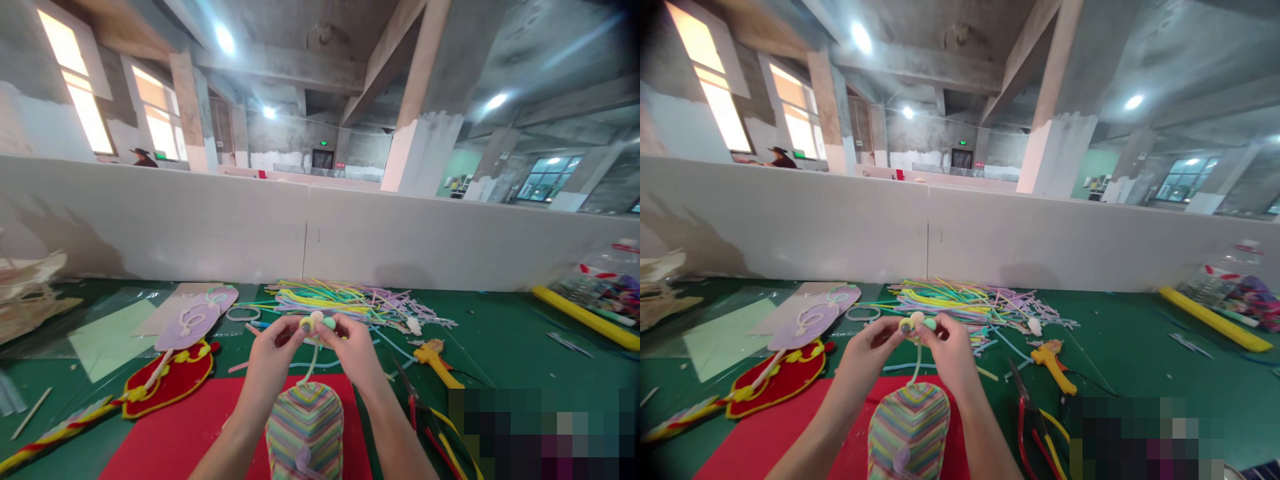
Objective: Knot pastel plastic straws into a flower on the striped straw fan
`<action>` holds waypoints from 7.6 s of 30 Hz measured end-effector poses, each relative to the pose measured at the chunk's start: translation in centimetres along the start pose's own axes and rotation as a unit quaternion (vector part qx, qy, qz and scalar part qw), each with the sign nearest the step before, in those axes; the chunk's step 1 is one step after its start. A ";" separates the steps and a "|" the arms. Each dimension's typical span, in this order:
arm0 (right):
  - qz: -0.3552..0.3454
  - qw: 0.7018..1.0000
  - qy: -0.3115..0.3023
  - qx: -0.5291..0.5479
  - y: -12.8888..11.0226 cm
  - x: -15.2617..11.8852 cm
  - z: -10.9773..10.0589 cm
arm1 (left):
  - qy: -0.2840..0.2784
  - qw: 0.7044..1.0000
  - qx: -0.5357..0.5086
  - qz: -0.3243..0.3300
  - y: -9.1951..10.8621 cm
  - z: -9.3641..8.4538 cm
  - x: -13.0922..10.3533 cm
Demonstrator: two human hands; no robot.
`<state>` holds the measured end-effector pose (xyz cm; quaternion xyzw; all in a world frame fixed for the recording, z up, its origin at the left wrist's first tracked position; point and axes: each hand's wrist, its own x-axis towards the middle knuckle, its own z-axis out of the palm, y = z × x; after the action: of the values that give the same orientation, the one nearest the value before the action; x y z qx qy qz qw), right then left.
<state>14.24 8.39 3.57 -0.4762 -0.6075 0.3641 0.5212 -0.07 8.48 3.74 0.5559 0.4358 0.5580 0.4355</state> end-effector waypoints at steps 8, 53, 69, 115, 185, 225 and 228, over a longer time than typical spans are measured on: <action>-0.005 0.997 0.002 -0.071 -0.3 0.0 -1.4 | -0.011 1.000 -0.018 -0.019 -0.1 -0.1 0.0; 0.027 0.994 -0.027 0.098 0.0 0.1 -0.4 | 0.001 0.970 -0.224 -0.093 -1.8 1.8 -0.4; 0.034 0.997 -0.063 -0.010 0.3 0.1 -1.5 | -0.113 0.989 -0.057 -0.073 -0.9 0.2 0.6; 0.065 0.988 -0.132 0.038 0.1 0.0 -2.4 | -0.088 0.992 -0.047 -0.072 -2.1 -0.1 0.9; 0.030 0.996 -0.057 -0.057 0.2 0.0 -1.7 | 0.026 0.996 -0.079 -0.020 -2.8 1.1 1.2; -0.070 0.976 -0.050 -0.198 -0.3 -0.2 -4.9 | -0.129 0.990 0.050 -0.014 -1.2 0.9 0.5; -0.088 0.972 -0.047 -0.213 -0.1 -0.1 -5.0 | -0.148 0.987 0.063 -0.006 -1.2 0.8 0.5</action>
<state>19.11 7.99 4.61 -0.5035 -0.7345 0.2006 0.4084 0.69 9.25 2.70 0.6557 0.4042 0.4384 0.4632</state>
